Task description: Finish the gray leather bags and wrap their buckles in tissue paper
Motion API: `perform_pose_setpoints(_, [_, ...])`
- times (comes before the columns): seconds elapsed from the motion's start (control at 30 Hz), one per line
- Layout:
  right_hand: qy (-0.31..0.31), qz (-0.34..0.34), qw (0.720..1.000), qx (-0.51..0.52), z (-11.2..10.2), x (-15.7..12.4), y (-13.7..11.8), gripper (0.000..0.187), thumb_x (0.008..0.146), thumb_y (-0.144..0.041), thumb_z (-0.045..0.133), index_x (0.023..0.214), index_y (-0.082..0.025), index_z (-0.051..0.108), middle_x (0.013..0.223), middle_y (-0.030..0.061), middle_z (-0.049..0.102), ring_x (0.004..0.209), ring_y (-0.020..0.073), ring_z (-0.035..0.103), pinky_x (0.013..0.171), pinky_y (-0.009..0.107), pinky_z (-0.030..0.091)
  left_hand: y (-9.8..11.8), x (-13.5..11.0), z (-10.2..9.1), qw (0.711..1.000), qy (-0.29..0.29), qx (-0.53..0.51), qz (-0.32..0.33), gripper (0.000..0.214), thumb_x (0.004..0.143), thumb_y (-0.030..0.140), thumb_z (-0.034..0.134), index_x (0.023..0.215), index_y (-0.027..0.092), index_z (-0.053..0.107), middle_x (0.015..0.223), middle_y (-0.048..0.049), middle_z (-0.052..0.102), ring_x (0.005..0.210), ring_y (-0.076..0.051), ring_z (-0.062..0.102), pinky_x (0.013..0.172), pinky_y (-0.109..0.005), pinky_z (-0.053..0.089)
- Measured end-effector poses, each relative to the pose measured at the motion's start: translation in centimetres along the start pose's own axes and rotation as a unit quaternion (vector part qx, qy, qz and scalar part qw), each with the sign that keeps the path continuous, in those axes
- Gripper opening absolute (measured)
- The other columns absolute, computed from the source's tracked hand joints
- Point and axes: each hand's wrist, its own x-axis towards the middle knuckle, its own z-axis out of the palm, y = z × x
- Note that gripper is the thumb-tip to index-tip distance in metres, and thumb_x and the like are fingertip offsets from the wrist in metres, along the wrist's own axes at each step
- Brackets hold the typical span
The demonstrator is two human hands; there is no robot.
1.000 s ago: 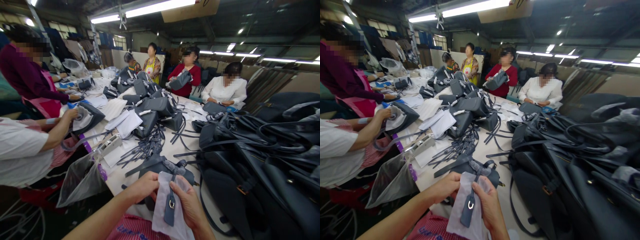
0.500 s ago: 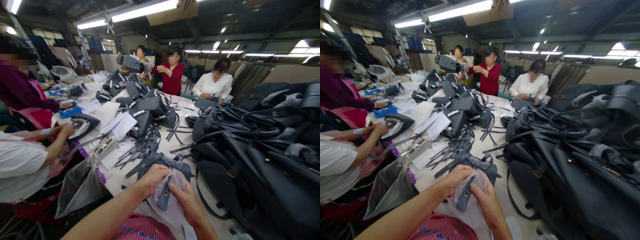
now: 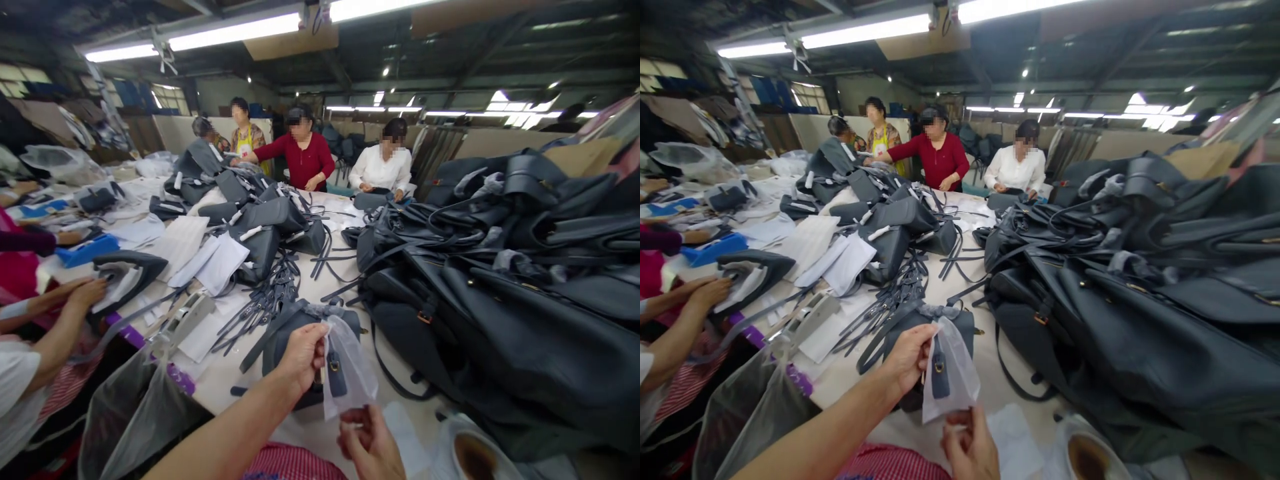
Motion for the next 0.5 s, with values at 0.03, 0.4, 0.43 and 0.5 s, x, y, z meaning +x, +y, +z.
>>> perform_pose_setpoints(0.03, [0.055,-0.097,0.990,-0.082,-0.3,0.2,0.0,0.049,0.071,-0.046,0.072,0.109,-0.019,0.057,0.090,0.0085,0.069,0.062,0.0208,0.067,0.054,0.033,0.056,-0.1,0.1,0.0,1.000,0.005,-0.006,0.007,0.039,0.052,0.036,0.081,0.059,0.017,0.047,0.045,0.0097,0.038,0.037,-0.001,0.026,0.036,-0.016,0.008])
perform_pose_setpoints(0.4, [0.161,-0.429,0.837,-0.299,2.1,1.4,-4.5,0.015,0.085,-0.030,0.060,0.075,-0.021,0.066,0.151,0.0092,0.037,0.132,0.0347,0.041,0.102,0.053,0.037,-0.6,0.2,0.4,0.999,0.030,-0.030,0.011,0.038,0.055,0.035,0.080,0.058,0.017,0.047,0.046,0.0081,0.040,0.038,-0.002,0.030,0.035,-0.015,0.013])
perform_pose_setpoints(0.43, [0.162,-0.379,0.875,-0.255,2.1,1.4,-4.4,0.019,0.085,-0.033,0.060,0.072,-0.020,0.066,0.149,0.0105,0.040,0.130,0.0335,0.044,0.101,0.050,0.039,-0.5,0.1,0.4,0.999,0.030,-0.032,0.005,0.036,0.056,0.034,0.080,0.057,0.016,0.047,0.047,0.0076,0.041,0.038,-0.002,0.031,0.035,-0.015,0.014])
perform_pose_setpoints(0.5, [0.164,-0.259,0.941,-0.147,1.9,1.5,-3.9,0.026,0.080,-0.041,0.066,0.068,-0.018,0.064,0.142,0.0137,0.048,0.119,0.0324,0.055,0.093,0.043,0.046,-0.3,0.0,0.2,0.999,0.028,-0.036,-0.012,0.034,0.057,0.030,0.078,0.057,0.016,0.048,0.049,0.0065,0.042,0.039,-0.002,0.033,0.035,-0.015,0.014])
